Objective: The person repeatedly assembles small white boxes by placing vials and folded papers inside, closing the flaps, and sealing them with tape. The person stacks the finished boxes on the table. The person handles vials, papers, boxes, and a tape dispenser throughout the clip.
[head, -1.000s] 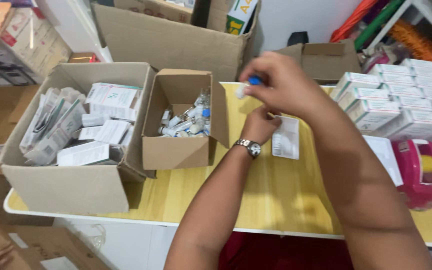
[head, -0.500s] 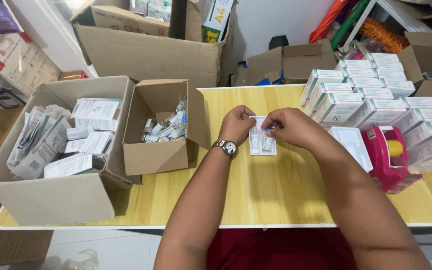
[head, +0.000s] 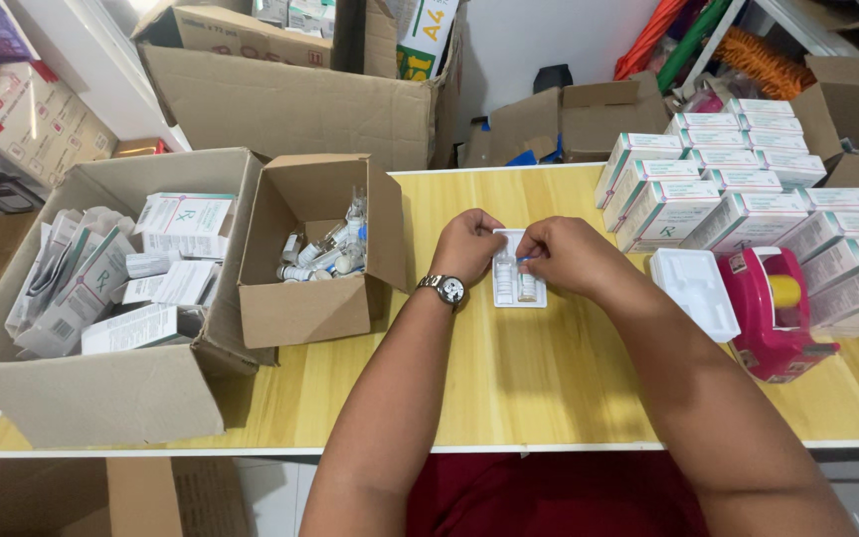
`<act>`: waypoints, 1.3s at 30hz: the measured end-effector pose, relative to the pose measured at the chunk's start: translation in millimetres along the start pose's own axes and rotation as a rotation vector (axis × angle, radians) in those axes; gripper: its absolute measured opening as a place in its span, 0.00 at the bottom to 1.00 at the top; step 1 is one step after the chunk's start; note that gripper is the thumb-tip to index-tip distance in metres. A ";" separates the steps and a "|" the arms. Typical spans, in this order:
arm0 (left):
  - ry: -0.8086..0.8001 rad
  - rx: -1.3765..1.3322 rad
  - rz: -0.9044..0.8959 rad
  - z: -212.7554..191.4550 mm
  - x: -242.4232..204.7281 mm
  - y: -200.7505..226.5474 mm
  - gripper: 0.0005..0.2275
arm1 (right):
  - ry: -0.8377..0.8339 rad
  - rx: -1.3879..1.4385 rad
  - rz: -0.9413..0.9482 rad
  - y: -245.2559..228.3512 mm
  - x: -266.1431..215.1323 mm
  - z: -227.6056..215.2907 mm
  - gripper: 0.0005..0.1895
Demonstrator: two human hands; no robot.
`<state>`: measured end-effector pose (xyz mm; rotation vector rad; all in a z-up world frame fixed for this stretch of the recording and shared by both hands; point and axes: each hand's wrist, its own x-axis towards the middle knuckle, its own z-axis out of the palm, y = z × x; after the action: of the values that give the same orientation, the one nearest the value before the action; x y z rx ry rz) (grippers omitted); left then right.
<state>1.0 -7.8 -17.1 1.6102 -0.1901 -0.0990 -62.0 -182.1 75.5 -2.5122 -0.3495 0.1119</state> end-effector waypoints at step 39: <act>0.050 0.270 0.024 0.8 -21.8 22.2 0.14 | 0.112 -0.028 -0.749 -305.5 61.5 95.0 0.08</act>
<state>-21.9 -5.4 3.9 1.8770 -0.1901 -0.0151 -86.1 128.1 172.2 -2.2356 -1.2084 -0.3283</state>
